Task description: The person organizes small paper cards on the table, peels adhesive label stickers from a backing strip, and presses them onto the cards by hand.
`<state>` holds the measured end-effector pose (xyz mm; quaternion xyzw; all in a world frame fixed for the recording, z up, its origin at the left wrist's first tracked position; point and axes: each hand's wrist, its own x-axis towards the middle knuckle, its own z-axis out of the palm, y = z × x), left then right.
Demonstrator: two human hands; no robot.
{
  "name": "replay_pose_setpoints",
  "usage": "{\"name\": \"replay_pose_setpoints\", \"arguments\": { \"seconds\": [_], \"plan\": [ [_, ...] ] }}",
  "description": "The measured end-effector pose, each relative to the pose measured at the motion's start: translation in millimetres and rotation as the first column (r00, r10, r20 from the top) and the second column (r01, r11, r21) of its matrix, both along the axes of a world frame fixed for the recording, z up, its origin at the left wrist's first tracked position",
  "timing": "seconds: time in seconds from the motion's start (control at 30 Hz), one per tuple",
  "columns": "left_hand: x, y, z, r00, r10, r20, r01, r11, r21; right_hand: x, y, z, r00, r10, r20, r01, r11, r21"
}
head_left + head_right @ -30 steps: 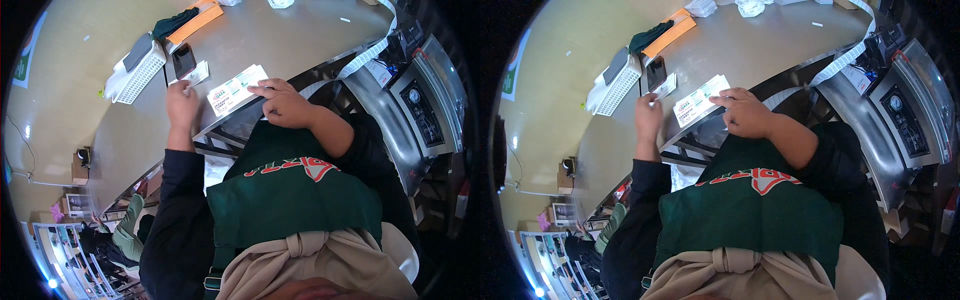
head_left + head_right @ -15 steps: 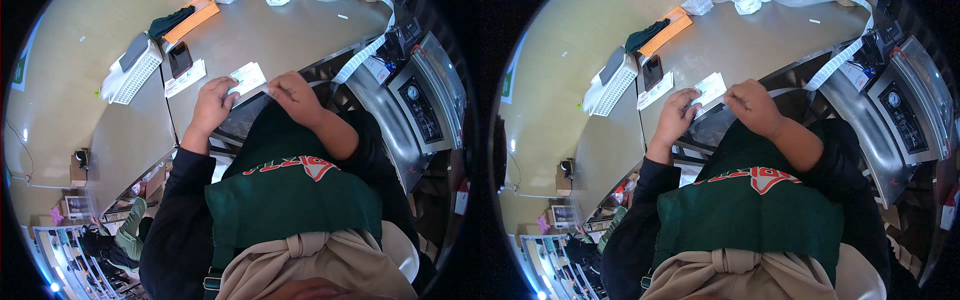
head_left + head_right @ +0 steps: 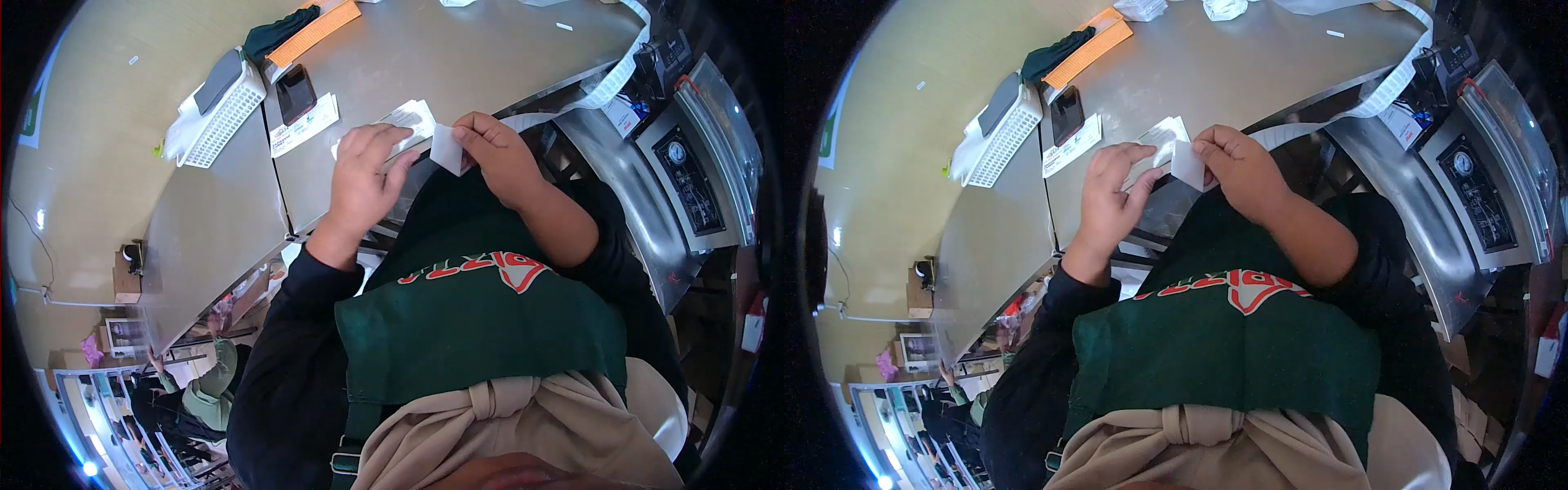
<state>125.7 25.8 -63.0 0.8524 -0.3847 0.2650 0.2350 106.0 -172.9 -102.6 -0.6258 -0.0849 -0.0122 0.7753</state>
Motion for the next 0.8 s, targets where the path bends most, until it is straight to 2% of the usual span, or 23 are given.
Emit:
{"name": "replay_pose_setpoints", "arguments": {
  "seconds": [0.03, 0.23, 0.37, 0.47, 0.57, 0.63, 0.67, 0.73, 0.77, 0.8],
  "plan": [
    [-4, -4, 0, 0.999, -0.037, -0.009, 0.036, 0.998, -0.05, 1, 0, -1, 0.996, 0.036, -0.086, -0.028, 0.996, 0.09],
    [-20, -18, -4, 0.993, -0.117, -0.022, 0.115, 0.989, -0.093, 0, 0, -3, 0.969, 0.032, -0.246, 0.013, 0.983, 0.181],
    [-25, -21, -11, 0.993, -0.116, -0.002, 0.115, 0.989, -0.095, -4, 0, 0, 0.957, 0.023, -0.289, 0.037, 0.979, 0.2],
    [-27, -23, -15, 0.988, -0.107, 0.114, 0.117, 0.989, -0.086, -4, 2, -3, 0.955, 0.021, -0.296, 0.038, 0.981, 0.19],
    [-30, -25, -13, 0.986, -0.084, 0.141, 0.094, 0.993, -0.071, -4, 2, -4, 0.95, -0.007, -0.311, 0.06, 0.985, 0.16],
    [-31, -24, -6, 0.993, -0.089, 0.078, 0.093, 0.994, -0.059, -3, 2, -6, 0.945, -0.035, -0.324, 0.089, 0.984, 0.154],
    [-30, -22, -3, 0.995, -0.091, 0.047, 0.094, 0.994, -0.053, -1, 2, -12, 0.965, -0.114, -0.237, 0.132, 0.989, 0.064],
    [-16, -11, -2, 0.997, -0.012, -0.072, -0.002, 0.98, -0.199, 3, 2, -26, 0.969, -0.244, -0.043, 0.239, 0.965, -0.104],
    [-8, -4, 0, 0.97, 0.084, -0.228, -0.146, 0.951, -0.272, 4, 0, -25, 0.957, -0.23, 0.178, 0.272, 0.925, -0.264],
    [3, 8, -1, 0.897, 0.101, -0.431, -0.253, 0.916, -0.311, 5, -3, -23, 0.906, -0.169, 0.387, 0.331, 0.853, -0.403]
  ]
}}
